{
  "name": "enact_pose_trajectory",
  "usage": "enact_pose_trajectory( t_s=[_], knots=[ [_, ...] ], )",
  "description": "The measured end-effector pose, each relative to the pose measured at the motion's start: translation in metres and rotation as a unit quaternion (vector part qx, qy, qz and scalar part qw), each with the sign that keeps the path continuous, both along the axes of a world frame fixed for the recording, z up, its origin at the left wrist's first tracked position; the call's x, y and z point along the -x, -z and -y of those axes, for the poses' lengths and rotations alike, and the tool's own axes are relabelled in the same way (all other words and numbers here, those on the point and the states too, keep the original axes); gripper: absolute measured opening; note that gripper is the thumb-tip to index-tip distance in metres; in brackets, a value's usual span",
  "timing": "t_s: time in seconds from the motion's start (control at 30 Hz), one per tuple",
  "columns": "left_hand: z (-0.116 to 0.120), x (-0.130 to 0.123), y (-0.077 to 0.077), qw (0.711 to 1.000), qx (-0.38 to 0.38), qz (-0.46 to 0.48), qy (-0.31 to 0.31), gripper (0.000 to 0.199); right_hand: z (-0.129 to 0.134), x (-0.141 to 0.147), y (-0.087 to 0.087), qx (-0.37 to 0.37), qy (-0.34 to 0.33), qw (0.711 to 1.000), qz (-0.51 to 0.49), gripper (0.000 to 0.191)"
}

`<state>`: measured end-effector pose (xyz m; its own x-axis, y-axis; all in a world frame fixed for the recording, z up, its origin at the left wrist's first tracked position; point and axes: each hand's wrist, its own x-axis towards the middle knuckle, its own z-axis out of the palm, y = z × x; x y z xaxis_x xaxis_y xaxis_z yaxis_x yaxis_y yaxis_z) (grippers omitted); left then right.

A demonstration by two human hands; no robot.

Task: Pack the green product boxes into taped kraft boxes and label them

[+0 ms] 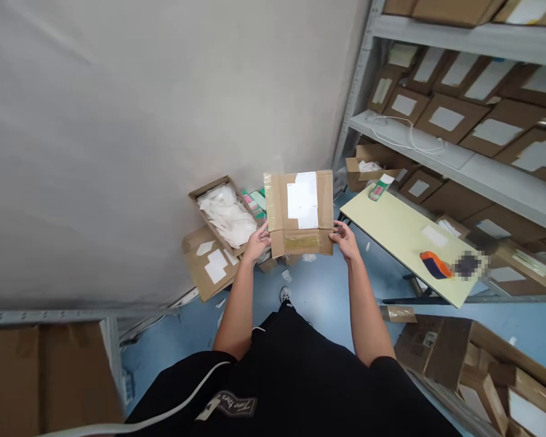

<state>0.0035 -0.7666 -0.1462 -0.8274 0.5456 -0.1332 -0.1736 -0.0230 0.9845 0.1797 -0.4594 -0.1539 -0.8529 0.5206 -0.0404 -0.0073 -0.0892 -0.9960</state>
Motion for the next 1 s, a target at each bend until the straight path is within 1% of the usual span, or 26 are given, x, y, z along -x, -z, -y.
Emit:
enact_pose_trajectory(
  t_s=[0.13,0.2,0.3,0.37,0.47,0.57,0.67,0.8,0.9,1.0],
  knots=[
    [-0.071,0.017,0.017,0.997,0.003,0.036,0.074,0.097,-0.042,-0.027,0.011,0.031,0.066,0.997,0.019,0.062],
    [-0.111,0.027,0.027,0.992,0.001,0.054,0.112,0.099,-0.064,-0.037,0.011,0.037,0.102,0.994,0.035,0.061],
    [-0.177,0.043,0.039,0.983,-0.002,0.076,0.167,0.1,-0.098,-0.051,0.006,0.044,0.153,0.985,0.064,0.06],
    [-0.221,0.052,0.043,0.976,-0.005,0.088,0.199,0.099,-0.119,-0.059,0.001,0.052,0.184,0.978,0.083,0.06],
    [-0.283,0.063,0.046,0.964,-0.004,0.106,0.246,0.101,-0.146,-0.069,-0.004,0.056,0.241,0.964,0.102,0.062],
    [-0.337,0.069,0.047,0.949,0.018,0.119,0.29,0.1,-0.165,-0.079,-0.001,0.049,0.295,0.947,0.115,0.063],
    [-0.381,0.067,0.052,0.937,0.039,0.113,0.327,0.086,-0.178,-0.09,0.01,0.052,0.339,0.931,0.126,0.064],
    [-0.429,0.05,0.06,0.927,0.071,0.082,0.36,0.064,-0.195,-0.107,0.034,0.08,0.378,0.913,0.13,0.065],
    [-0.46,0.034,0.067,0.924,0.104,0.067,0.361,0.059,-0.216,-0.123,0.055,0.099,0.385,0.908,0.135,0.064],
    [-0.489,0.024,0.069,0.928,0.121,0.028,0.352,0.056,-0.249,-0.137,0.074,0.115,0.379,0.908,0.134,0.061]
  ],
)
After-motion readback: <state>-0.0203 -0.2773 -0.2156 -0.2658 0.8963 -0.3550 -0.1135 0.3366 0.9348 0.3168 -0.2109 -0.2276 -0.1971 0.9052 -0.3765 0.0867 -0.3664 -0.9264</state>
